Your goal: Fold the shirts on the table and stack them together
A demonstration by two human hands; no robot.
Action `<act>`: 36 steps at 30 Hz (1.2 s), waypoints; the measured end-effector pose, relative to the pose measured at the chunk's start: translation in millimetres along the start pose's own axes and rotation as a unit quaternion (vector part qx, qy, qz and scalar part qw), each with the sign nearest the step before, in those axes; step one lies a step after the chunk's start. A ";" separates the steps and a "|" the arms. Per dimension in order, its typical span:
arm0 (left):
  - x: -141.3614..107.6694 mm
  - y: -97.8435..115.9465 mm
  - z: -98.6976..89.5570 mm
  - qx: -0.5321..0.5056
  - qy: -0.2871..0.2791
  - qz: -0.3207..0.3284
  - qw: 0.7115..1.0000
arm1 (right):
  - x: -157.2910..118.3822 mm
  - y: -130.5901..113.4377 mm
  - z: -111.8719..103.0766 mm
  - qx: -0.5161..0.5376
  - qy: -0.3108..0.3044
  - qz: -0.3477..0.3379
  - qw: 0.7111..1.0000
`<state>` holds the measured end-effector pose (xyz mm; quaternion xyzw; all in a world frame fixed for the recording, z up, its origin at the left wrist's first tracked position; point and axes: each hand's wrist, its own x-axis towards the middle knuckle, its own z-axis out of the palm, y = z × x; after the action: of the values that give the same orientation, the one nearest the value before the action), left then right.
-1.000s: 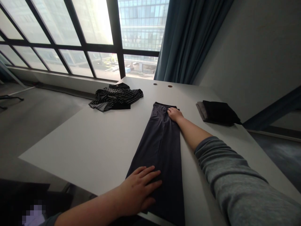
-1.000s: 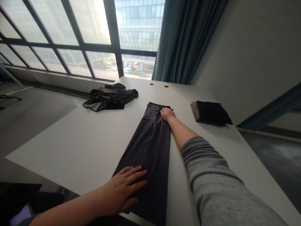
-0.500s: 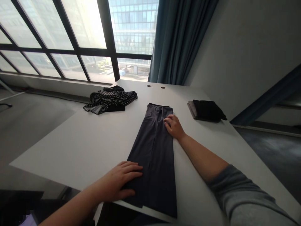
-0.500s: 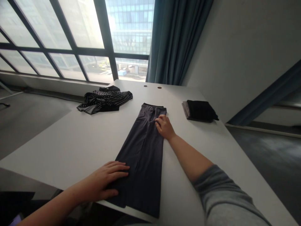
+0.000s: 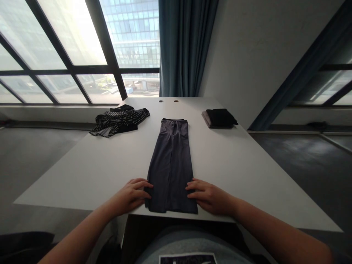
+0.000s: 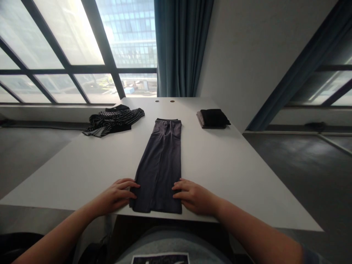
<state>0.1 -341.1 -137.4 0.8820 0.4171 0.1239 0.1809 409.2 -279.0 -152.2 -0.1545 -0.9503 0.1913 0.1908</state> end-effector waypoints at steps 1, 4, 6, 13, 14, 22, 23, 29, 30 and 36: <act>2.2 1.0 5.5 0.000 0.017 -0.003 1.000 | -0.5 -0.2 3.1 -0.007 0.003 -0.002 1.000; 6.8 2.4 18.7 0.003 0.075 -0.026 0.997 | -0.9 5.0 13.0 -0.036 0.022 -0.003 0.999; 8.0 2.9 23.0 0.009 0.100 -0.041 0.994 | 0.5 6.8 20.8 -0.058 0.045 0.007 0.997; 11.1 12.8 19.6 0.022 0.083 -0.055 0.995 | 14.4 -11.3 43.1 -0.068 0.074 0.087 0.991; 11.7 14.1 19.4 0.036 0.082 -0.061 0.994 | 15.6 -13.0 44.4 -0.068 0.072 0.092 0.991; 1.9 6.9 21.7 0.025 0.068 0.020 0.997 | 6.4 -12.0 31.6 -0.020 0.078 0.033 0.996; 0.1 8.5 21.6 0.017 0.063 0.032 0.997 | 4.4 -13.4 26.1 0.001 0.078 0.032 0.996; 2.4 34.1 18.1 0.043 0.042 0.071 0.996 | -2.1 -21.9 -10.9 0.089 0.068 0.081 0.990; 5.5 36.7 16.5 0.064 0.046 0.070 0.994 | -1.6 -21.4 -15.7 0.099 0.074 0.096 0.988; 39.9 25.2 -6.6 0.136 0.128 0.023 0.982 | 15.0 -1.4 -35.6 0.129 0.135 0.195 0.963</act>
<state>39.9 -323.3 -118.0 0.8845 0.4294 0.1824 0.0017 410.6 -263.9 -116.7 -0.3355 -0.8344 0.3233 0.2945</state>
